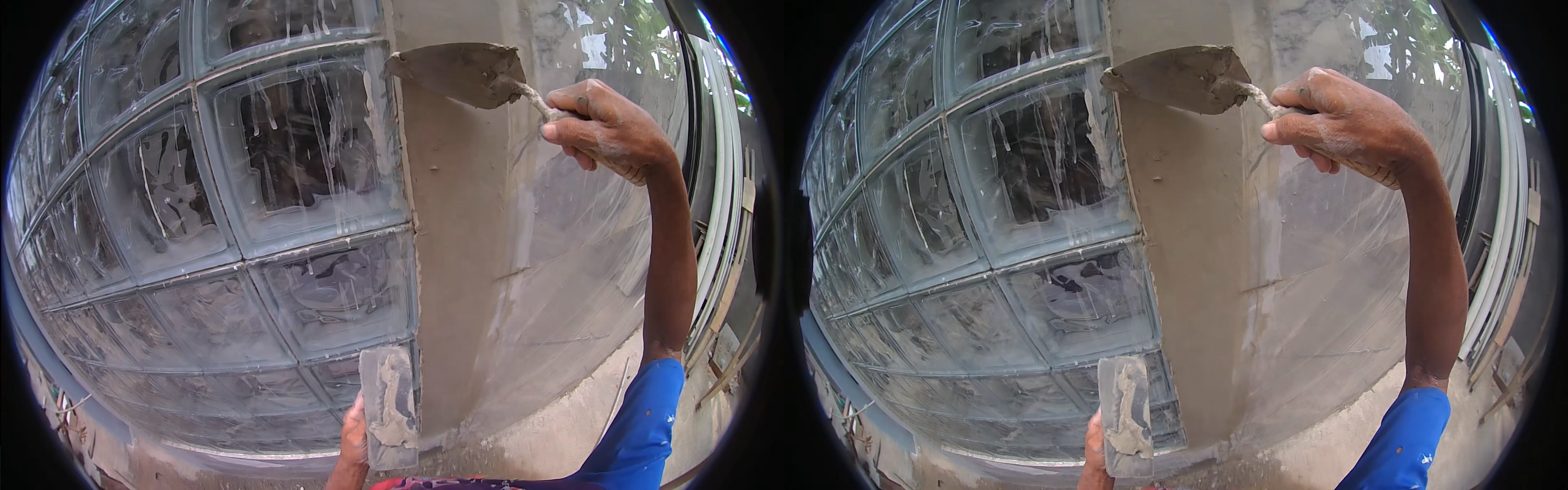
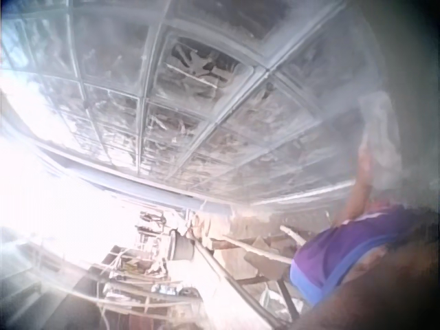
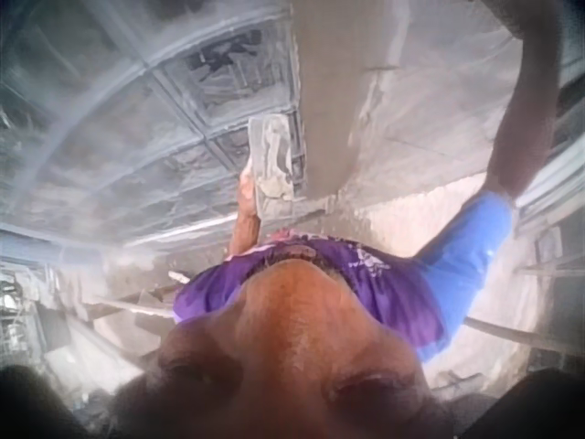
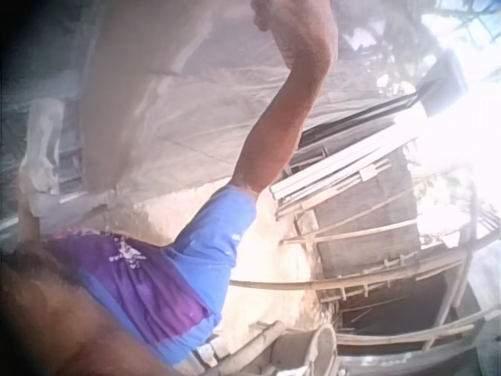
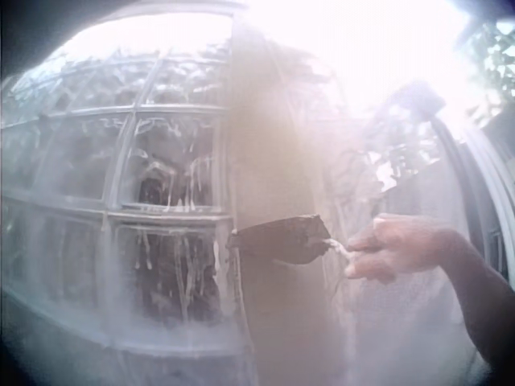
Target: The person applies plaster to the wall and edges of a glass block window using a trowel and a hawk.
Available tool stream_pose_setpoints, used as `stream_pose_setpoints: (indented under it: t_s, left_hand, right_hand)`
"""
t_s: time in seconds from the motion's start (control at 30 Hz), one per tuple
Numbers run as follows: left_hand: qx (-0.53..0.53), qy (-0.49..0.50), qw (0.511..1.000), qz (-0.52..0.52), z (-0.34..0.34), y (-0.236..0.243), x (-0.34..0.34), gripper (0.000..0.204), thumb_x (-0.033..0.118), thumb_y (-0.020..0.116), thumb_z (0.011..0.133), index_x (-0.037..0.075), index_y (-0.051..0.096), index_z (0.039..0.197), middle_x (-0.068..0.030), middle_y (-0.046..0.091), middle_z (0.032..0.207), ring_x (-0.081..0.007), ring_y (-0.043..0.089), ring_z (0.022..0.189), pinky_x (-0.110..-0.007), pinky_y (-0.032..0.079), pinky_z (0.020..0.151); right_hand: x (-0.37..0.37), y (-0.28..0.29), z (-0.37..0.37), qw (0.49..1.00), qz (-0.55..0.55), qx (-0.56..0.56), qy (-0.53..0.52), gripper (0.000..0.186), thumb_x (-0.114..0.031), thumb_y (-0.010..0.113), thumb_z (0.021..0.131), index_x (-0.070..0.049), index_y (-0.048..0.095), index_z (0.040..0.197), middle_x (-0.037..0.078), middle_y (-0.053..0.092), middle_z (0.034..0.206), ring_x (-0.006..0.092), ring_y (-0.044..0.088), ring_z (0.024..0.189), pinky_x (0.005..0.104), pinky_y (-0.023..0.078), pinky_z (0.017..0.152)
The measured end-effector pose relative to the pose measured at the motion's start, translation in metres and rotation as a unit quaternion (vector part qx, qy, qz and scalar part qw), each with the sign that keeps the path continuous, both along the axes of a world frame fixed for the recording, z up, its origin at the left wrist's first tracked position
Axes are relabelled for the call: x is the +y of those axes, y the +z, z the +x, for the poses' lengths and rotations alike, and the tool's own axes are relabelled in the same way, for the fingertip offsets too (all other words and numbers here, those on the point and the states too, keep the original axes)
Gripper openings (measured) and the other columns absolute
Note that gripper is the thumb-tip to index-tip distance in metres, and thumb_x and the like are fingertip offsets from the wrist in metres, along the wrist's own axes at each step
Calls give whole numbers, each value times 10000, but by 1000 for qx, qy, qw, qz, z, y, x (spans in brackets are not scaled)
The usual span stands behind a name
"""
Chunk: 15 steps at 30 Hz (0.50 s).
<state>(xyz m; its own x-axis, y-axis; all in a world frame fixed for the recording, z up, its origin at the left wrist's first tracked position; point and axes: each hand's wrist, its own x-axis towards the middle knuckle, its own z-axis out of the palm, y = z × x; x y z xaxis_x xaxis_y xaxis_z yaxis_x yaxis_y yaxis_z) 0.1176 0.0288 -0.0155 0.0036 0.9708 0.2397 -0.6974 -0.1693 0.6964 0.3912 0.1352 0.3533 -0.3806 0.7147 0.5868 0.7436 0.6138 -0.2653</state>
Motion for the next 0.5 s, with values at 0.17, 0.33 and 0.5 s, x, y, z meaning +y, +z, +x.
stream_pose_setpoints:
  t_s: [0.17,0.33,0.5]
  left_hand:
    - [-4,7,1000,13,11,0,-4,523,177,521,900,-37,326,1336,-133,530,1210,-187,575,1018,-301,484,847]
    - [-22,52,997,-51,16,12,-8,520,191,535,893,-29,344,1323,-118,544,1186,-184,587,990,-304,499,824]
    - [-82,-3,997,-12,28,20,1,489,230,546,888,-15,389,1281,-121,562,1135,-200,601,954,-325,515,805]
  right_hand:
    - [2,7,12,990,60,131,11,331,-322,641,787,-39,534,653,22,476,546,89,473,427,246,409,411]
    - [28,-72,29,910,-226,119,327,283,-269,619,828,-9,568,730,26,521,555,107,540,479,232,437,435]
    - [27,-203,6,710,-521,-6,473,283,-240,555,874,40,593,881,52,574,631,119,556,552,268,436,517]
